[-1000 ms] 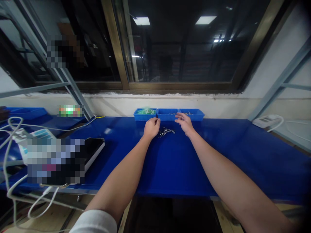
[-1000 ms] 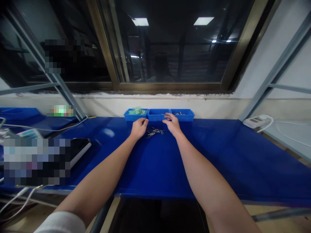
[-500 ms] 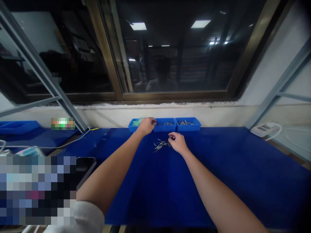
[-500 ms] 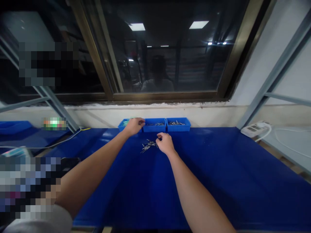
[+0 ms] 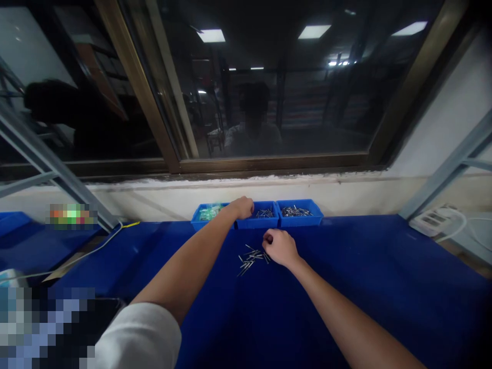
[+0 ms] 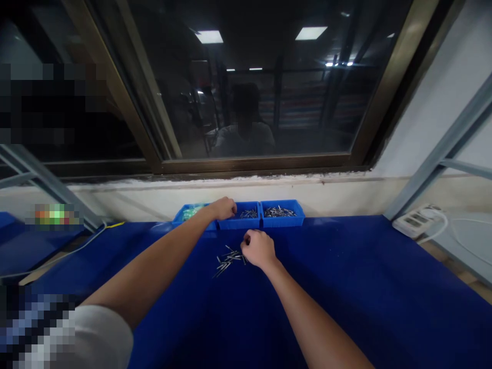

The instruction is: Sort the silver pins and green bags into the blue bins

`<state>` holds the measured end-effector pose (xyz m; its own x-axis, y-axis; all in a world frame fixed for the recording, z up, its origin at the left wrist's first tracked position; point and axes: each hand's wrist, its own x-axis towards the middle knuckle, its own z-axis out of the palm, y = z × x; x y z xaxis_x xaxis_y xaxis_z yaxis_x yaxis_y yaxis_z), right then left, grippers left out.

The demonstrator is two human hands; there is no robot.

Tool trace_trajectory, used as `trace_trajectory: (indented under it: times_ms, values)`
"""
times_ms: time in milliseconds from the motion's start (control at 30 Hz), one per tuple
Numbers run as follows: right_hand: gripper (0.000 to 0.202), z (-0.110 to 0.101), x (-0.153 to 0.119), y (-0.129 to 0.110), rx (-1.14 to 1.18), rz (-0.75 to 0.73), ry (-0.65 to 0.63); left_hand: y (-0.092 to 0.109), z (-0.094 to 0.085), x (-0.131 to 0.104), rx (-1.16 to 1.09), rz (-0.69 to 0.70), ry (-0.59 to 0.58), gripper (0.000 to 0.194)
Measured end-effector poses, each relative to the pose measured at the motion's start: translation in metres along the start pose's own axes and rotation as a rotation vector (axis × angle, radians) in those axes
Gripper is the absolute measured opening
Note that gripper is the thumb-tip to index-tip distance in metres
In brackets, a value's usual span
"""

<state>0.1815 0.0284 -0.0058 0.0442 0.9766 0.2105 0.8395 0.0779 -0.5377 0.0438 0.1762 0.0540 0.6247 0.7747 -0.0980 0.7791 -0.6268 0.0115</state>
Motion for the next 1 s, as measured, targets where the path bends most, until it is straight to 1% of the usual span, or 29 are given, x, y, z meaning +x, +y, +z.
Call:
trace_trajectory:
  times_ms: [67, 200, 233, 300, 333, 367, 533, 633, 733, 833, 900, 1000]
  values:
    - [0.011, 0.0, -0.001, 0.0, -0.026, 0.0, 0.008, -0.001, 0.001, 0.009, -0.017, -0.004, -0.039, 0.027]
    - [0.01, 0.0, -0.003, -0.001, -0.001, 0.004, -0.003, -0.001, -0.003, 0.02, -0.088, 0.081, -0.118, 0.029]
    - [0.01, 0.0, -0.003, -0.001, 0.012, 0.005, -0.006, 0.001, -0.004, 0.022, -0.105, 0.078, -0.145, 0.027]
    - [0.01, 0.0, -0.003, -0.001, 0.037, 0.003, -0.01, 0.004, -0.005, 0.024, -0.138, 0.026, -0.234, 0.021]
    - [0.01, -0.001, -0.003, 0.0, 0.049, -0.001, -0.013, 0.007, -0.005, 0.024, -0.149, -0.026, -0.298, 0.02]
    - [0.01, -0.001, -0.003, 0.0, 0.059, -0.004, -0.017, 0.009, -0.005, 0.025, -0.166, -0.071, -0.339, 0.02]
    - [0.011, -0.003, -0.002, -0.001, 0.062, -0.017, -0.036, 0.013, 0.001, 0.033, -0.333, -0.22, -0.429, 0.012]
    - [0.011, -0.004, -0.002, -0.002, 0.053, -0.024, -0.052, 0.014, 0.004, 0.038, -0.361, -0.272, -0.492, 0.008]
    - [0.011, -0.004, -0.001, -0.002, 0.051, -0.018, -0.074, 0.015, 0.004, 0.038, -0.291, -0.25, -0.472, 0.008]
    - [0.01, -0.005, -0.001, -0.002, 0.047, -0.013, -0.09, 0.017, 0.001, 0.033, -0.222, -0.225, -0.396, 0.014]
    - [0.011, -0.005, 0.0, -0.002, 0.042, -0.016, -0.094, 0.018, -0.008, 0.028, -0.191, -0.197, -0.331, 0.02]
    - [0.011, -0.004, -0.001, -0.001, 0.041, -0.032, -0.091, 0.028, -0.029, 0.027, -0.134, -0.143, -0.224, 0.027]
